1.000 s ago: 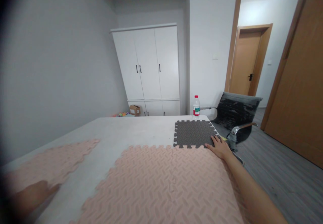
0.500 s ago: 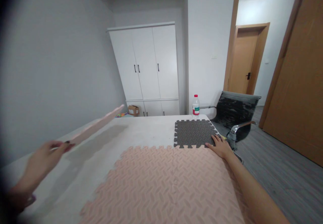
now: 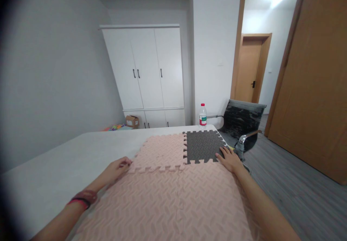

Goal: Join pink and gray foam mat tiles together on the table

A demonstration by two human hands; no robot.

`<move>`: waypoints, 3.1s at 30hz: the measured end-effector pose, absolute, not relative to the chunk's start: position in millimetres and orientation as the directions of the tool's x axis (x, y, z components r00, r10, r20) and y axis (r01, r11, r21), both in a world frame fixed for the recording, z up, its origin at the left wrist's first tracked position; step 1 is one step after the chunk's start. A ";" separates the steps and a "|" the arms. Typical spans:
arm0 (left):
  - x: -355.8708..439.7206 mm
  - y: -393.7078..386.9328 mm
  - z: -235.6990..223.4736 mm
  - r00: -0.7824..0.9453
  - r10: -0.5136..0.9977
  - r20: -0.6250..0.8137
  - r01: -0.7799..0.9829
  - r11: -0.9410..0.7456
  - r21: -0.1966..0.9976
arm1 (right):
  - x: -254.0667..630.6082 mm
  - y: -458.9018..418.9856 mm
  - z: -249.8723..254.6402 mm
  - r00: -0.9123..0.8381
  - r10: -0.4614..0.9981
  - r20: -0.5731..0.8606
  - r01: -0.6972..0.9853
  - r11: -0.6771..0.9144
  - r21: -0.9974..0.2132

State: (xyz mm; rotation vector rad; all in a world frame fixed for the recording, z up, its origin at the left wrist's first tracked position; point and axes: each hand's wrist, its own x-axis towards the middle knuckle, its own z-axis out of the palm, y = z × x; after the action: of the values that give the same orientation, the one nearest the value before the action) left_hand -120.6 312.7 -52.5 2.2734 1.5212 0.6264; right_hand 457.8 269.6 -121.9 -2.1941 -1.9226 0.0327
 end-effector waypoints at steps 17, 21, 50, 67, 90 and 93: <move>-109.8 336.2 -61.0 0.350 0.935 0.061 0.933 -0.354 0.068 | 460.4 271.6 -120.0 0.144 0.980 0.133 0.975 -0.118 -0.186; -115.4 345.4 -61.4 0.355 0.935 0.026 0.933 -0.356 0.052 | 460.7 270.6 -120.1 0.148 0.978 0.144 0.974 -0.119 -0.192; -95.5 329.3 -49.6 0.290 0.956 -0.048 0.944 -0.294 -0.152 | 464.6 273.5 -127.5 0.160 0.974 0.159 0.968 -0.124 -0.216; -35.7 263.9 -58.5 0.330 0.942 0.059 0.898 -0.294 -0.328 | 456.6 264.5 -118.2 0.170 0.965 0.199 0.978 -0.140 -0.156; -39.7 262.2 -32.6 0.420 0.905 -0.064 0.879 -0.423 -0.220 | 216.4 285.8 -87.0 -0.279 0.957 -0.084 0.923 0.243 -0.297; -30.2 271.1 -23.8 0.450 0.889 -0.090 0.864 -0.458 -0.210 | 216.4 287.4 -83.9 -0.278 0.953 -0.118 0.925 0.232 -0.302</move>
State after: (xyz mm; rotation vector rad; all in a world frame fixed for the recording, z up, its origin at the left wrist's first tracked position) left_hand -30.2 271.1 -23.8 2.7862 1.6947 -0.3069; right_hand 216.4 287.4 -83.9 -1.8294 -2.3926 0.4823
